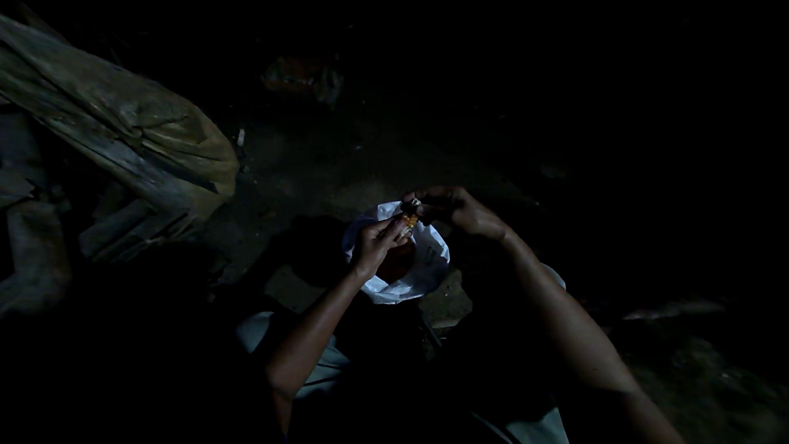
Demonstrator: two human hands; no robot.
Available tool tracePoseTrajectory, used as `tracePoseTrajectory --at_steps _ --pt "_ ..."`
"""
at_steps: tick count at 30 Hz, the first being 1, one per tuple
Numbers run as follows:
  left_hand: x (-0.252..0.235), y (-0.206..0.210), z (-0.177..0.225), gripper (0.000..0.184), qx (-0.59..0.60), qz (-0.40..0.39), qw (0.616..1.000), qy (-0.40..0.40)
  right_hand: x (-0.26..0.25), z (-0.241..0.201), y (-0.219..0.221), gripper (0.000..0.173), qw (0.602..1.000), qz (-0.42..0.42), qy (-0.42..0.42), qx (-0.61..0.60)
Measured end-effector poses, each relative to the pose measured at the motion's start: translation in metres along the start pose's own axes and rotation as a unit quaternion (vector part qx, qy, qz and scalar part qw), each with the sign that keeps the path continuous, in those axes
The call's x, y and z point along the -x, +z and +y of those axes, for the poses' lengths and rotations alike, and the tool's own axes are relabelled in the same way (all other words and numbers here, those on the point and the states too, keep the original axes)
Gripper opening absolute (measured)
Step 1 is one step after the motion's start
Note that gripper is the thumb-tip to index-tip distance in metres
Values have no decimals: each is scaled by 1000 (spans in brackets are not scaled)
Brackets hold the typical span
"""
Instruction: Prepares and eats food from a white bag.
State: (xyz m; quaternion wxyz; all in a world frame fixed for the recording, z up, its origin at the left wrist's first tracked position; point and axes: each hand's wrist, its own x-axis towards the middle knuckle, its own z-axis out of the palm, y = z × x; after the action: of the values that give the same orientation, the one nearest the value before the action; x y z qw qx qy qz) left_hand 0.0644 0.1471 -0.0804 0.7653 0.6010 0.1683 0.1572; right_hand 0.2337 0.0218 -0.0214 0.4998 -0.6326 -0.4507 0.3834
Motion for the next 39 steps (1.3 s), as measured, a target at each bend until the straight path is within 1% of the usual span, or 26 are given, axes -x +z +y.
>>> tracePoseTrajectory --at_steps 3,6,8,10,13,16,19,21,25,31,35,37,39 --pt "0 -2 -4 28 -22 2 1000 17 1 0 -1 24 1000 -7 -4 1" --pt "-2 -2 -7 26 -77 8 996 45 2 1 -3 24 1000 -15 2 -4" --pt "3 -2 -1 31 -83 -4 996 17 3 -1 -3 26 1000 -14 18 -3" --pt "4 0 1 33 -57 0 998 -5 3 -1 -4 27 1000 -9 21 -5" --pt "4 1 2 33 -69 11 998 -2 2 -1 -1 25 1000 -9 22 -19" --pt "3 0 0 31 -112 18 993 18 0 0 3 25 1000 -10 16 3" --pt "-5 0 -8 29 -109 19 993 51 -2 2 3 25 1000 -8 2 29" --pt "-7 -1 -11 29 -119 18 991 64 -2 4 2 25 1000 -7 -4 25" --pt "-2 0 -6 29 -133 20 989 55 -1 2 3 25 1000 0 5 7" --pt "2 2 -1 37 -89 16 996 11 0 1 1 26 1000 -6 22 10" --pt "-1 3 -4 28 -144 30 988 42 -2 4 5 26 1000 -9 -2 22" --pt "-2 2 -8 29 -151 30 987 33 -3 6 6 25 1000 -10 -3 17" --pt "1 0 -7 34 -155 25 988 10 -3 7 6 25 1000 -13 2 16"
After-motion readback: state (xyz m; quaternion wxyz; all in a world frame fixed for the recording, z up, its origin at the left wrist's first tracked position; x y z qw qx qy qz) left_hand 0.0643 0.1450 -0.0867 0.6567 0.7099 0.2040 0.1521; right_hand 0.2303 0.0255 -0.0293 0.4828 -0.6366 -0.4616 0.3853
